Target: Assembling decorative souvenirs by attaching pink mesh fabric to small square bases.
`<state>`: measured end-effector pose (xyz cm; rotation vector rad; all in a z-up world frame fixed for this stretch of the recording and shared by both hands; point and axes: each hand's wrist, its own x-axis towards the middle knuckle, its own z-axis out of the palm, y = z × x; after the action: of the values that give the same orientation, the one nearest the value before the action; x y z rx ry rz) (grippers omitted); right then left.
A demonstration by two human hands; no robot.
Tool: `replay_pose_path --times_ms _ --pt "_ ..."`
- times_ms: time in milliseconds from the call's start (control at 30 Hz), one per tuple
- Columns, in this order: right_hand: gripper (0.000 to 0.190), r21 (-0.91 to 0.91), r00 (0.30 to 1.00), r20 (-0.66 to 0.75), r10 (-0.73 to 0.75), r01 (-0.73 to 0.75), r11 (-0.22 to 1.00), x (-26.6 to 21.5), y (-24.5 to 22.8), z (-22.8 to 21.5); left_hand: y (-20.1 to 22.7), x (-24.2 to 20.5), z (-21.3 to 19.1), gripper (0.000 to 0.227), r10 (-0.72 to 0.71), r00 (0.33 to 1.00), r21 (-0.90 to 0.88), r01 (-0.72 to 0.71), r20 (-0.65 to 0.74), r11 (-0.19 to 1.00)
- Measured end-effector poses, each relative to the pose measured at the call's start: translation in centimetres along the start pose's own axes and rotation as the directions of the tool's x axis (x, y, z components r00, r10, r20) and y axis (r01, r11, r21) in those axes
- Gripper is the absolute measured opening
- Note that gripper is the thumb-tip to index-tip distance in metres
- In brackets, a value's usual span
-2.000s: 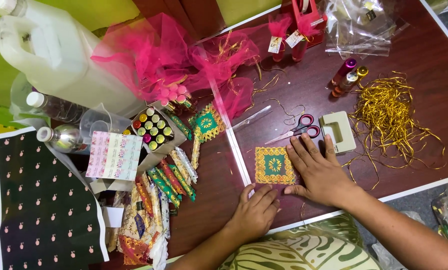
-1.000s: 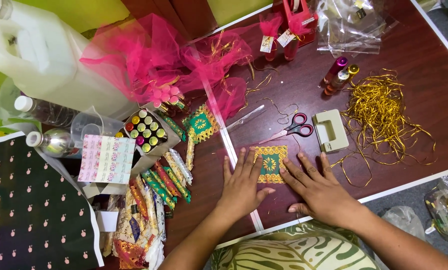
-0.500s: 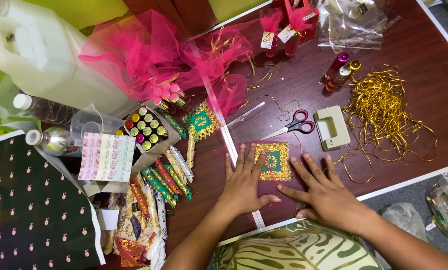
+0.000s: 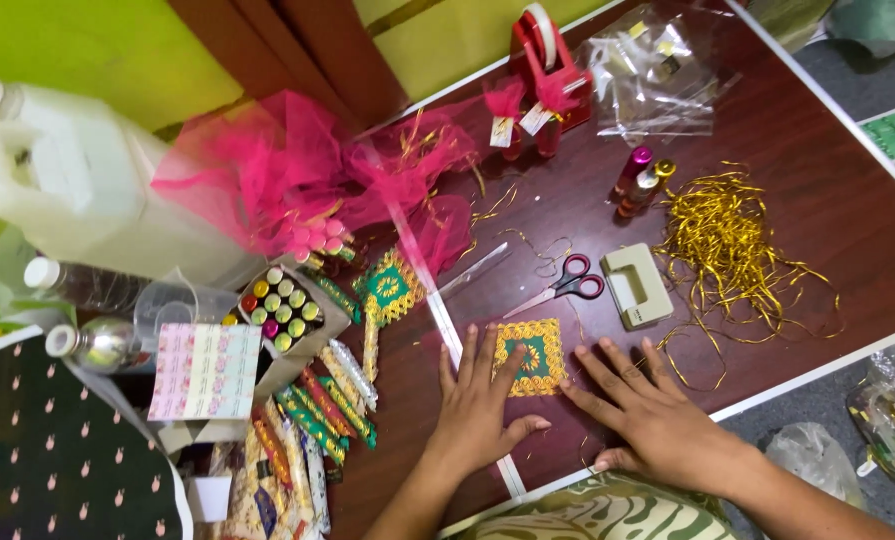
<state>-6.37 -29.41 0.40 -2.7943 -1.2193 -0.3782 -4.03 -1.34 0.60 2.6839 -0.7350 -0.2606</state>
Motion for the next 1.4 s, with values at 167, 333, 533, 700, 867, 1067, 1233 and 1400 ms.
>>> replay_pose_path --times_ms 167,333,533,700,867,1067,1233,1400 --pt "0.121 -0.052 0.999 -0.025 0.042 -0.043 0.998 -0.7 0.6 1.7 -0.6 0.2 0.6 0.075 0.012 0.991 0.019 -0.010 -0.133 1.000" --pt "0.111 -0.039 0.999 0.000 0.054 -0.054 0.998 -0.4 0.9 1.3 -1.3 -0.1 0.6 0.068 -0.006 0.986 -0.004 0.005 -0.166 1.000" --pt "0.079 0.308 0.993 0.037 0.116 -0.122 0.943 1.0 1.5 -1.1 -1.3 -0.2 1.0 0.055 0.013 0.975 -0.055 -0.026 -0.222 0.998" --pt "0.063 0.318 0.965 -0.084 0.247 -0.209 0.925 1.7 5.0 -1.5 -1.6 -0.3 0.5 0.053 0.013 0.964 -0.090 -0.038 -0.265 0.995" --pt "0.054 0.356 0.862 -0.304 0.406 -0.293 0.887 3.8 13.2 -1.1 -3.3 -0.2 1.7 0.042 -0.020 0.923 -0.094 -0.018 -0.385 0.995" --pt "0.060 0.405 0.770 -0.097 0.631 -0.548 0.732 8.1 19.9 -0.7 -4.9 -0.2 1.7 0.031 -0.137 0.806 -0.190 0.031 -0.575 0.981" --pt "0.058 0.250 0.778 -0.066 0.624 -0.593 0.766 8.5 21.0 1.9 -5.3 -0.2 1.6 0.022 -0.169 0.749 -0.210 0.041 -0.641 0.977" --pt "0.040 0.363 0.682 -0.090 0.726 -0.656 0.661 7.6 19.9 1.9 -5.5 -0.2 1.8 0.024 -0.183 0.743 -0.203 0.064 -0.644 0.977"
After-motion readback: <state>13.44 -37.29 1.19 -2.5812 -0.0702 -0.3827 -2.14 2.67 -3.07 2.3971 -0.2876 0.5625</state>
